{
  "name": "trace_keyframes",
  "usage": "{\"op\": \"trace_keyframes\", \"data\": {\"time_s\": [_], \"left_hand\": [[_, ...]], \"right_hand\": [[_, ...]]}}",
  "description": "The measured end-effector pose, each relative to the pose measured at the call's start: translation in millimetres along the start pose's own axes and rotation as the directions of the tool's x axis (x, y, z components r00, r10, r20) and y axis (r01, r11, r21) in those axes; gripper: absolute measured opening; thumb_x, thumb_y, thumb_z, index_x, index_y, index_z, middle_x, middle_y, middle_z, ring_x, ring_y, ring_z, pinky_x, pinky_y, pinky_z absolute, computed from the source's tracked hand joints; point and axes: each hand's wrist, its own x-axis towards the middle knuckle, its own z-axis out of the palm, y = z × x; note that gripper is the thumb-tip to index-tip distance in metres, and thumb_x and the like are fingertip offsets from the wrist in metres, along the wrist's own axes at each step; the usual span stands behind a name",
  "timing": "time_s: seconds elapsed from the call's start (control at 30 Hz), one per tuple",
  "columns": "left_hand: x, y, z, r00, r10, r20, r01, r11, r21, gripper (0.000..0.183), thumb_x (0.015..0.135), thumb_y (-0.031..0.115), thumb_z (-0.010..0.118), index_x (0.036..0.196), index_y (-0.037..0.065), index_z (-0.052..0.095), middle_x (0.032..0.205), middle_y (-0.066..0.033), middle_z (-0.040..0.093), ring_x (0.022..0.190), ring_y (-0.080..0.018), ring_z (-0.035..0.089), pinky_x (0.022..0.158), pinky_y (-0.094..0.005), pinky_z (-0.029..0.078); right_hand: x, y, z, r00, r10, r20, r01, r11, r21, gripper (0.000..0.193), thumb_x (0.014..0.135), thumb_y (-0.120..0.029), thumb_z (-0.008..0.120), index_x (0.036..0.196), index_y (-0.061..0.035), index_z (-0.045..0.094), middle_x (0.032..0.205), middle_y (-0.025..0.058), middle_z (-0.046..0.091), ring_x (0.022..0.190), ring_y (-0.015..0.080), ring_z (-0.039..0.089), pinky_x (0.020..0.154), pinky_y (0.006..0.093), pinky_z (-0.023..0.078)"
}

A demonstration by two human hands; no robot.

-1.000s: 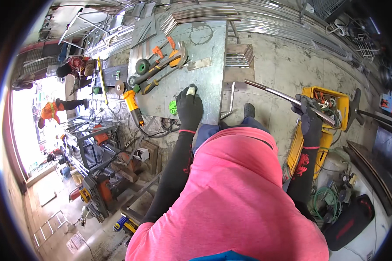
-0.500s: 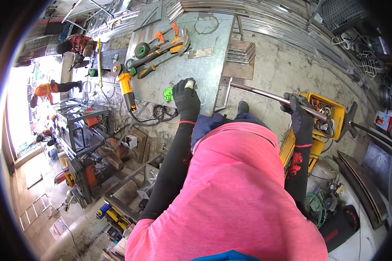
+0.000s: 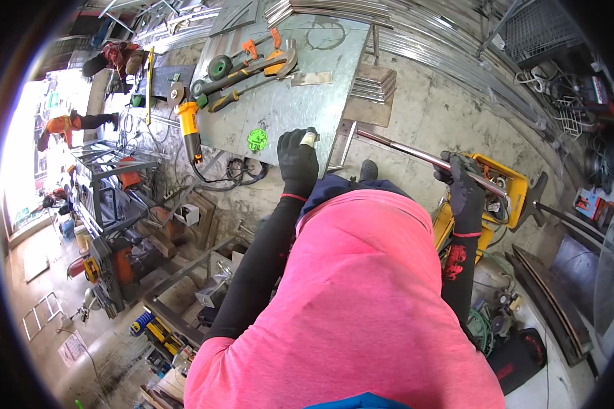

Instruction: Grinding and TIG welding metal tubes in a fabrication workshop.

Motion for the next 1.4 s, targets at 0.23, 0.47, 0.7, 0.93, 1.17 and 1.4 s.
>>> {"op": "trace_keyframes", "data": {"time_s": [0.23, 0.47, 0.7, 0.93, 1.17, 1.4], "left_hand": [[-1, 12, -8, 0.960, -0.269, -0.081, 0.237, 0.930, -0.281, 0.038, 0.098, 0.008, 0.069, 0.135, 0.002, 0.071, 0.124, -0.0193, 0.072, 0.116, -0.0399, 0.066, 0.101, -0.0489, 0.054], [21, 43, -58, 0.791, -0.312, 0.526, 0.601, 0.238, -0.763, 0.047, 0.115, 0.025, 0.053, 0.149, -0.005, 0.061, 0.128, -0.0157, 0.075, 0.109, -0.0182, 0.073, 0.091, -0.0323, 0.060], [42, 56, -71, 0.723, -0.350, 0.596, 0.643, 0.025, -0.765, 0.040, 0.110, 0.020, 0.062, 0.136, -0.009, 0.066, 0.104, -0.0141, 0.077, 0.085, -0.0180, 0.075, 0.074, -0.0315, 0.063], [41, 91, -74, 0.811, -0.114, 0.574, 0.569, -0.078, -0.819, 0.043, 0.106, 0.011, 0.067, 0.143, -0.010, 0.060, 0.125, -0.0160, 0.074, 0.110, -0.0203, 0.074, 0.090, -0.0329, 0.063], [20, 82, -67, 0.746, -0.094, 0.660, 0.654, -0.085, -0.751, 0.019, 0.100, 0.011, 0.079, 0.107, -0.002, 0.066, 0.089, -0.0045, 0.072, 0.080, -0.0096, 0.065, 0.070, -0.0277, 0.055], [24, 84, -81, 0.744, -0.142, 0.653, 0.641, -0.124, -0.757, 0.026, 0.105, 0.018, 0.074, 0.117, -0.004, 0.069, 0.091, -0.0052, 0.074, 0.081, -0.0078, 0.064, 0.070, -0.0272, 0.054]], "right_hand": [[4, -11, 11, 0.998, 0.029, 0.061, -0.024, 0.996, -0.086, 0.034, 0.115, -0.019, 0.058, 0.138, 0.0050, 0.064, 0.133, 0.0172, 0.075, 0.107, 0.0271, 0.080, 0.093, 0.0368, 0.068], [2, -31, 32, 0.988, 0.019, 0.154, 0.000, 0.993, -0.117, 0.036, 0.114, -0.024, 0.060, 0.137, 0.0033, 0.063, 0.136, 0.0196, 0.072, 0.107, 0.0303, 0.078, 0.092, 0.0414, 0.067], [15, -35, 65, 0.959, 0.075, 0.273, -0.087, 0.996, 0.030, 0.046, 0.108, -0.034, 0.071, 0.141, -0.0024, 0.061, 0.130, 0.0163, 0.073, 0.103, 0.0268, 0.077, 0.088, 0.0409, 0.065], [22, 11, 108, 0.868, 0.212, 0.450, -0.340, 0.913, 0.226, 0.045, 0.107, -0.030, 0.073, 0.142, -0.0055, 0.059, 0.137, 0.0133, 0.068, 0.101, 0.0225, 0.071, 0.087, 0.0417, 0.063], [20, 40, 95, 0.860, 0.108, 0.498, -0.405, 0.738, 0.540, 0.032, 0.104, -0.029, 0.075, 0.121, -0.0045, 0.061, 0.131, 0.0138, 0.068, 0.094, 0.0248, 0.065, 0.084, 0.0431, 0.059], [20, 33, 103, 0.886, 0.058, 0.459, -0.276, 0.863, 0.423, 0.043, 0.102, -0.039, 0.078, 0.119, -0.0042, 0.061, 0.132, 0.0134, 0.064, 0.093, 0.0256, 0.062, 0.086, 0.0458, 0.059]]}}
